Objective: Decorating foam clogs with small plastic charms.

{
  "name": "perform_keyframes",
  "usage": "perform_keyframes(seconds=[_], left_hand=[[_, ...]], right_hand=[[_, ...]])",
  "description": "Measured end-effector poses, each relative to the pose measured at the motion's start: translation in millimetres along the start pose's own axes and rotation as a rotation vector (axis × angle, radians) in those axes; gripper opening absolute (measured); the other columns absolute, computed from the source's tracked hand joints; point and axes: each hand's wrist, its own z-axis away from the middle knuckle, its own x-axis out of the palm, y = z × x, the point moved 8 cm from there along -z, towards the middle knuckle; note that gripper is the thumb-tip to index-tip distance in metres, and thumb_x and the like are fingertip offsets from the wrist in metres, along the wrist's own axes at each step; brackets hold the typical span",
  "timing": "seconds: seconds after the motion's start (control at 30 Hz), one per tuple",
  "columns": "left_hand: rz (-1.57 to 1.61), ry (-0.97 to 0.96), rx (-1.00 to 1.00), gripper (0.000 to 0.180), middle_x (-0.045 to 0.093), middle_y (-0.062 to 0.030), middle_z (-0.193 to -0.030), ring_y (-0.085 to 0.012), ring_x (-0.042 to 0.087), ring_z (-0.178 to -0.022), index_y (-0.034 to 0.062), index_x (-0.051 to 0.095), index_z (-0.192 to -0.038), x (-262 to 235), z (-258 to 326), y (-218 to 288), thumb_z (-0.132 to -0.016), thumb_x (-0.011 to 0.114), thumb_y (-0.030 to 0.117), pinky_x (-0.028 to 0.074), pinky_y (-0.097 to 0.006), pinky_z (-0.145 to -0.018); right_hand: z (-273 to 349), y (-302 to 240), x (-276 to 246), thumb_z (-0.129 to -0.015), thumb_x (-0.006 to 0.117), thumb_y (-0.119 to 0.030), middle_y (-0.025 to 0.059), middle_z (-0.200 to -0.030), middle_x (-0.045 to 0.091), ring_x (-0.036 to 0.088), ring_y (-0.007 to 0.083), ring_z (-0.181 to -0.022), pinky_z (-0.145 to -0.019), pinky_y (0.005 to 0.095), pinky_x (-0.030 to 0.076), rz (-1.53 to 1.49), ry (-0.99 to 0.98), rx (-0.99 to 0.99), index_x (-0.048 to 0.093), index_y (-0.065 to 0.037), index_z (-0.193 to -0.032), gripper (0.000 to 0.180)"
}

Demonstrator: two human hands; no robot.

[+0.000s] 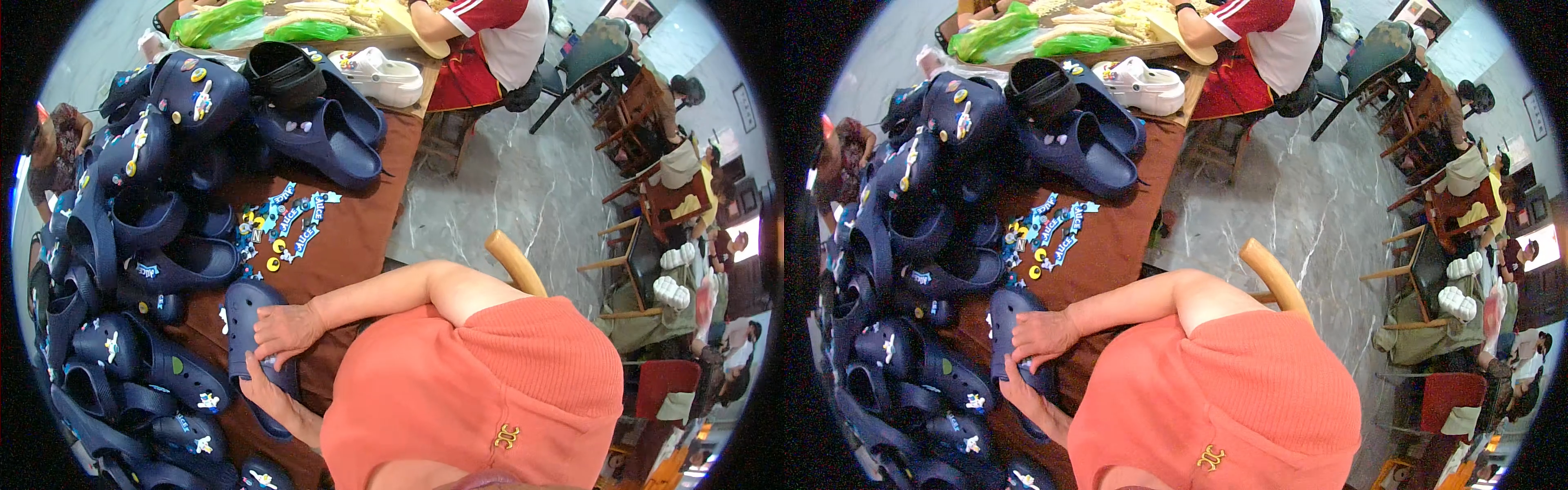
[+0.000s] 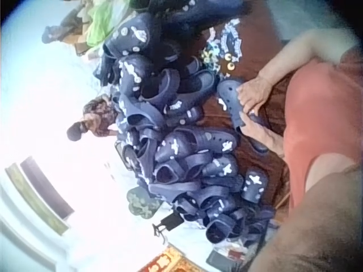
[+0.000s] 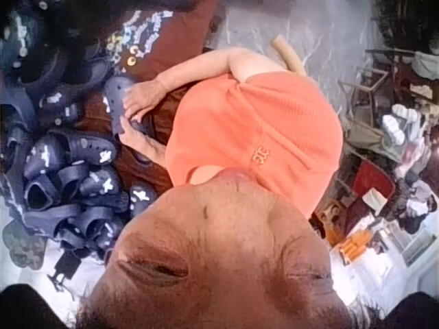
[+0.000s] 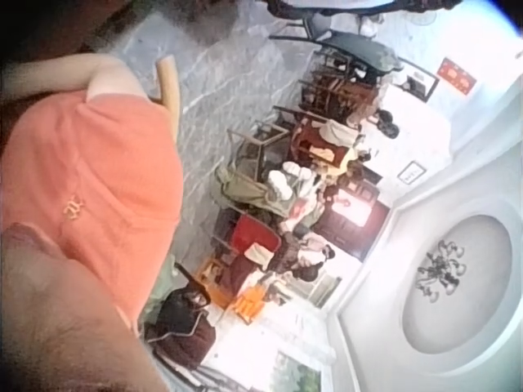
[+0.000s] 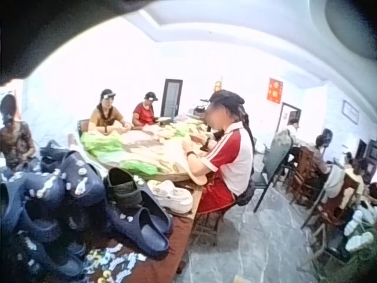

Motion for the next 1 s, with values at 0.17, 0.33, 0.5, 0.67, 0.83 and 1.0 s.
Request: perform_keyframes(seconds=[0.17,0.33,0.5,0.67,0.83,1.0], left_hand=[[0.011,-0.007,0.044,0.027,0.065,-0.0102,-0.105,-0.0165,0.062,-0.089,-0.0077,0.061,-0.111,-3.5,-1.5,-1.5,-0.096,0.056,0.013,0.050,-0.029,-0.076],[0.004,-0.006,0.045,0.024,0.065,-0.0086,-0.102,-0.0153,0.062,-0.088,-0.0074,0.062,-0.109,-5.6,-4.1,-3.5,-0.096,0.055,0.012,0.049,-0.028,-0.075],[-0.021,-0.091,0.089,0.027,0.064,-0.0130,-0.108,-0.0185,0.061,-0.094,-0.0119,0.060,-0.112,2.8,-4.5,-0.6,-0.096,0.051,0.008,0.048,-0.031,-0.081],[-0.110,0.003,0.104,0.026,0.066,-0.0098,-0.101,-0.0158,0.062,-0.087,-0.0096,0.063,-0.105,-3.9,-5.9,3.7,-0.095,0.057,0.014,0.049,-0.030,-0.075],[-0.196,0.138,0.079,0.032,0.067,-0.0109,-0.098,-0.0164,0.062,-0.084,-0.0116,0.065,-0.104,-16.9,-10.8,3.7,-0.093,0.061,0.019,0.050,-0.030,-0.073],[-0.213,0.076,0.212,0.031,0.067,-0.0076,-0.094,-0.0150,0.062,-0.080,-0.0073,0.066,-0.101,-13.1,-13.8,7.3,-0.093,0.063,0.022,0.048,-0.029,-0.069]], right_hand=[[2.0,-7.5,6.6,-0.088,0.063,-0.035,0.0029,-0.074,0.045,0.048,0.0214,-0.067,-0.061,0.0358,0.034,0.054,0.033,-0.072,0.056,-0.008,-0.095,0.029],[2.3,-7.7,6.6,-0.090,0.062,-0.029,0.0038,-0.073,0.045,0.048,0.0225,-0.065,-0.060,0.0361,0.035,0.011,0.054,-0.049,0.054,-0.007,-0.092,0.024],[6.0,-5.8,4.1,-0.091,0.062,-0.028,0.0049,-0.074,0.046,0.049,0.0230,-0.066,-0.060,0.0365,0.034,-0.041,0.055,-0.009,0.053,-0.007,-0.091,0.023],[-1.3,-6.4,-9.9,-0.087,0.067,-0.035,0.0070,-0.077,0.048,0.050,0.0244,-0.068,-0.061,0.0367,0.034,-0.113,0.103,0.024,0.056,-0.005,-0.101,0.035],[2.2,-8.3,-7.7,-0.085,0.068,-0.035,0.0073,-0.079,0.049,0.051,0.0253,-0.070,-0.062,0.0370,0.035,-0.047,0.148,-0.046,0.057,-0.005,-0.102,0.036],[3.1,-7.6,-5.5,-0.085,0.068,-0.033,0.0069,-0.078,0.051,0.054,0.0273,-0.074,-0.064,0.0393,0.037,-0.086,0.119,-0.022,0.056,-0.009,-0.090,0.027]])
